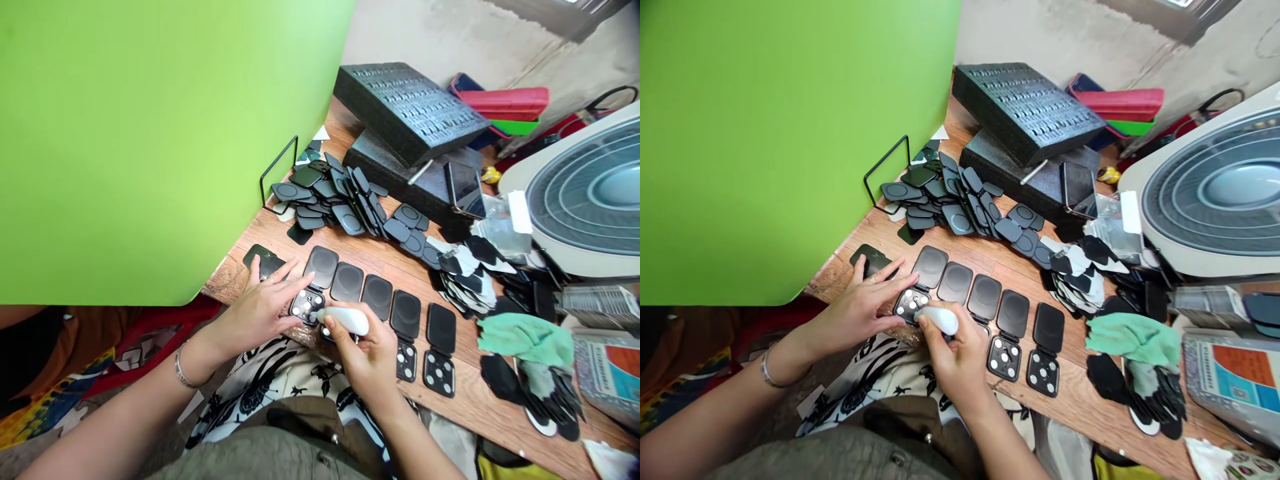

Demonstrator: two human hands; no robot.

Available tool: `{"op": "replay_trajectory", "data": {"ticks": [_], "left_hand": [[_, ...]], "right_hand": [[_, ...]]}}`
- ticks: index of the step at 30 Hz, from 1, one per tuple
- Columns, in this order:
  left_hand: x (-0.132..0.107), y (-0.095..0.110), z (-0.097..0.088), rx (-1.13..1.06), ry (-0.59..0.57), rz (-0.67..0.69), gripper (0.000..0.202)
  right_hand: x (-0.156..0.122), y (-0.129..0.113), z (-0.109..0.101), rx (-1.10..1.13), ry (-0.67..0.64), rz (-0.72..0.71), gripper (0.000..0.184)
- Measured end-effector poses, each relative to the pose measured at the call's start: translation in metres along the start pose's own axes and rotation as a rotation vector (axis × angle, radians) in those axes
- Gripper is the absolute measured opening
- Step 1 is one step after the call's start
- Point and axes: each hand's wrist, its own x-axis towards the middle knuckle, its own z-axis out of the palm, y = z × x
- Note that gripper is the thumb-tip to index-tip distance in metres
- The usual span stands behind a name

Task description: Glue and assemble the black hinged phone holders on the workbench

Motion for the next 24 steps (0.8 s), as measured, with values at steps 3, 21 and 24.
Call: {"op": "replay_trajectory", "data": {"ticks": [3, 21, 24], "left_hand": [[0.0, 0.0, 0.001, 0.007, 0.009, 0.003, 0.072], [0.0, 0.06, 0.007, -0.439, 0.263, 0.004, 0.038], [0.007, 0.07, 0.009, -0.507, 0.339, -0.184, 0.014]], "right_hand": [[-0.001, -0.001, 0.003, 0.039, -0.015, 0.021, 0.016], [-0.011, -0.007, -0.001, 1.035, -0.057, 0.543, 0.031], [-0.006, -0.012, 0.014, 0.998, -0.217, 0.517, 0.038]]}}
